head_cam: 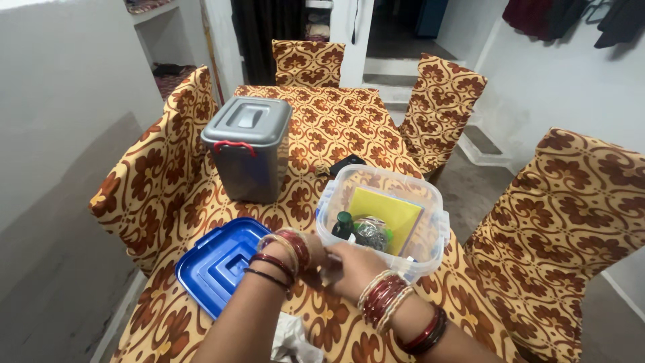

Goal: The person wipes a blue plastic lid with a white cloth, then places various items including a bottle, packets, and a sponge into a clear plastic container. The person closes the container with the blue lid and moves a metal bin on the table.

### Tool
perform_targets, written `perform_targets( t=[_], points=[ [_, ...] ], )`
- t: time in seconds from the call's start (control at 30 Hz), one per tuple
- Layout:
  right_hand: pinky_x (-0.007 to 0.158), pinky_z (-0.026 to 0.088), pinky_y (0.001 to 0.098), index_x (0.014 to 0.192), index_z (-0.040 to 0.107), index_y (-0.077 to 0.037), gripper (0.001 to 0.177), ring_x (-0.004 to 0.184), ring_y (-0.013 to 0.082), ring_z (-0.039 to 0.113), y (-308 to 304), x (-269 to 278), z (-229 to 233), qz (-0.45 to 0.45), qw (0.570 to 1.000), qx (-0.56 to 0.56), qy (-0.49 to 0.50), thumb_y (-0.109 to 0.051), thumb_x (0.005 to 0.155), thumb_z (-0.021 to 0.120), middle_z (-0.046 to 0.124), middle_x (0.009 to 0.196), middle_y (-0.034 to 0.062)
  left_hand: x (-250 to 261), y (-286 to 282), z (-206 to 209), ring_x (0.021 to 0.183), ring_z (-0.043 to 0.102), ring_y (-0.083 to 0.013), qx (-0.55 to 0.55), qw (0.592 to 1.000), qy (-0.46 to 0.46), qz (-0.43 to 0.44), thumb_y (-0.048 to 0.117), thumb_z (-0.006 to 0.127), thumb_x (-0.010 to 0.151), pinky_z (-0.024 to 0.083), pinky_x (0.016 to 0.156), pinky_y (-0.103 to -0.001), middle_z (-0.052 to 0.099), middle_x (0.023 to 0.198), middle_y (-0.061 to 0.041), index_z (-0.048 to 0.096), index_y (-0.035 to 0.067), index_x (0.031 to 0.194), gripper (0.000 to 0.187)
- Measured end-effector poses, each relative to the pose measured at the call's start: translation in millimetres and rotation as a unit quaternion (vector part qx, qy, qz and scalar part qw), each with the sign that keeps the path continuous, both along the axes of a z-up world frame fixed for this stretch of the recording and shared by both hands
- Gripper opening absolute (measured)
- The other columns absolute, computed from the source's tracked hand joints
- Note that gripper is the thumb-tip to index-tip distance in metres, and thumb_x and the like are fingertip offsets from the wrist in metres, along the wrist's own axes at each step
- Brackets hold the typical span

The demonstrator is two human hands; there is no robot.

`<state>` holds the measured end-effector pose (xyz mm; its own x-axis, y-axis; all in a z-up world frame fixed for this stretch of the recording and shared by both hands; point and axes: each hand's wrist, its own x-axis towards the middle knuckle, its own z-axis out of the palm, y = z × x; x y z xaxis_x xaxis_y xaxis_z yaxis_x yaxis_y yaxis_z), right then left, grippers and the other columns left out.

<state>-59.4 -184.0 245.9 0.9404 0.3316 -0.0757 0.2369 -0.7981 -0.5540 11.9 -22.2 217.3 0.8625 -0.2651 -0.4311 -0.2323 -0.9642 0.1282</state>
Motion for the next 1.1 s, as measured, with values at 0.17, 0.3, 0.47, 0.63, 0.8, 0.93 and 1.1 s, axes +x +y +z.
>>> perform_targets(
  t=[0.17,0.3,0.47,0.63,0.8,0.93,1.1],
  points=[
    [0.097,0.047,0.0434,0.114,0.073,-0.026,0.042,0.105,0.0252,0.068,-15.4,16.4,16.4,-0.038,0.982,-0.097,-0.157,-0.019,0.074,0.080,0.074,0.111,-0.0009,33.1,-24.2,0.1,0.106,0.070,-0.0287,-0.147,0.985,-0.016,-0.088,0.046,0.065,0.094,0.054,0.092,-0.038,0.073,0.118,-0.013,0.071,0.020,0.125,0.041],
    [0.092,0.050,0.0427,0.107,0.078,-0.024,0.046,0.101,0.0288,0.068,-43.1,37.0,18.2,-0.006,0.962,-0.060,-0.265,-0.008,0.064,0.078,0.075,0.112,0.0007,54.8,-52.1,-18.5,0.089,0.078,-0.0237,-0.279,0.959,0.040,-0.001,0.040,0.062,0.092,0.062,0.075,-0.033,0.080,0.105,-0.014,0.073,0.016,0.119,0.038],
    [0.085,0.057,0.0359,0.105,0.075,-0.021,0.041,0.096,0.0235,0.073,-67.2,57.9,4.6,-0.034,0.982,0.001,-0.185,-0.011,0.065,0.081,0.077,0.105,0.0017,58.0,-83.9,-29.7,0.080,0.079,-0.0229,-0.339,0.931,0.066,0.119,0.040,0.054,0.100,0.061,0.068,-0.036,0.082,0.097,-0.016,0.076,0.010,0.113,0.039],
    [0.083,0.057,0.0393,0.104,0.073,-0.022,0.038,0.096,0.0287,0.072,-88.0,77.0,-16.3,-0.080,0.985,-0.014,-0.152,-0.014,0.067,0.083,0.077,0.100,0.0068,59.3,-110.1,-32.8,0.098,0.073,-0.0346,-0.251,0.965,-0.061,0.050,0.039,0.062,0.094,0.058,0.084,-0.044,0.075,0.106,-0.020,0.076,0.014,0.114,0.035],
    [0.082,0.056,0.0416,0.104,0.071,-0.020,0.034,0.095,0.0343,0.071,-103.6,93.7,-35.1,-0.071,0.985,-0.018,-0.157,-0.015,0.071,0.081,0.076,0.098,0.0126,67.7,-128.2,-35.9,0.107,0.069,-0.0397,-0.232,0.961,-0.047,0.142,0.046,0.066,0.095,0.057,0.091,-0.047,0.072,0.110,-0.023,0.075,0.009,0.112,0.042],
    [0.083,0.057,0.0404,0.102,0.068,-0.017,0.035,0.095,0.0328,0.072,-110.9,100.6,-47.3,-0.066,0.993,0.010,-0.102,-0.015,0.070,0.082,0.076,0.099,0.0118,67.0,-134.3,-46.3,0.108,0.068,-0.0405,-0.233,0.955,-0.065,0.172,0.048,0.071,0.092,0.057,0.091,-0.046,0.072,0.109,-0.025,0.075,0.008,0.111,0.044],
    [0.088,0.055,0.0403,0.099,0.070,-0.017,0.036,0.101,0.0330,0.069,-115.8,106.3,-52.8,-0.058,0.991,-0.028,-0.117,-0.010,0.066,0.083,0.075,0.107,0.0106,68.9,-140.7,-62.5,0.104,0.071,-0.0387,-0.228,0.959,-0.101,0.135,0.038,0.073,0.088,0.057,0.089,-0.046,0.074,0.106,-0.022,0.077,0.009,0.107,0.034]
  ],
)
